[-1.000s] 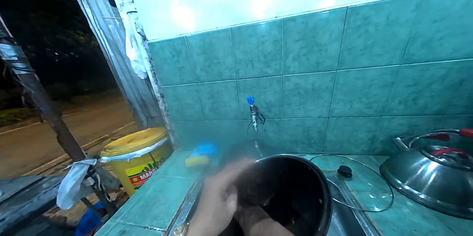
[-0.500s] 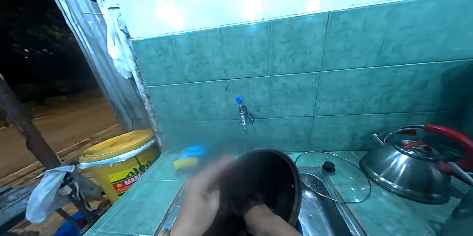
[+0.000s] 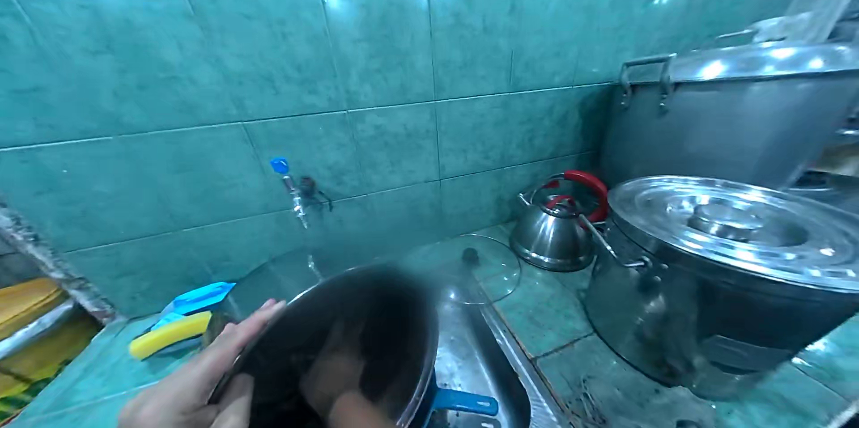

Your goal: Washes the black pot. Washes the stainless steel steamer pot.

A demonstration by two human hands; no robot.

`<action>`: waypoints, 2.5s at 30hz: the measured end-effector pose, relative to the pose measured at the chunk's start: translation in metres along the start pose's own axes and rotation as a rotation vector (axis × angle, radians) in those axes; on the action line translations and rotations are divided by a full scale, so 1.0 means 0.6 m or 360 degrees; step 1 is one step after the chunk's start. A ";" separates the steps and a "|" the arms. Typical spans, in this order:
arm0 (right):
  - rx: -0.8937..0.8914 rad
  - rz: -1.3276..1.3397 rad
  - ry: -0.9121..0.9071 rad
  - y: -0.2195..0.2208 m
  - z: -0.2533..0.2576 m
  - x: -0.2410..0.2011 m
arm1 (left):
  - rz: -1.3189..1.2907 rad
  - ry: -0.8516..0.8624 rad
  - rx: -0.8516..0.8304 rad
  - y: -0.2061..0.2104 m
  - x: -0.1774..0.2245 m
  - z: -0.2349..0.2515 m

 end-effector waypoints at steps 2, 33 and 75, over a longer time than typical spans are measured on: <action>-0.0017 0.0022 -0.0076 0.023 -0.010 -0.010 | -0.0014 0.0023 -0.0035 0.009 0.003 -0.001; -0.0500 -0.0742 -0.0403 0.045 -0.009 0.031 | 0.0256 0.0111 0.0357 0.014 -0.004 -0.018; -0.0105 -0.1190 -0.0936 -0.059 -0.046 0.045 | 0.0462 0.0148 0.0424 -0.010 -0.055 -0.029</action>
Point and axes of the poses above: each hand's wrist, its own z-axis towards the middle knuckle, its own y-axis out of the palm, x = y × z, the point moved 8 cm from there along z, towards the middle knuckle
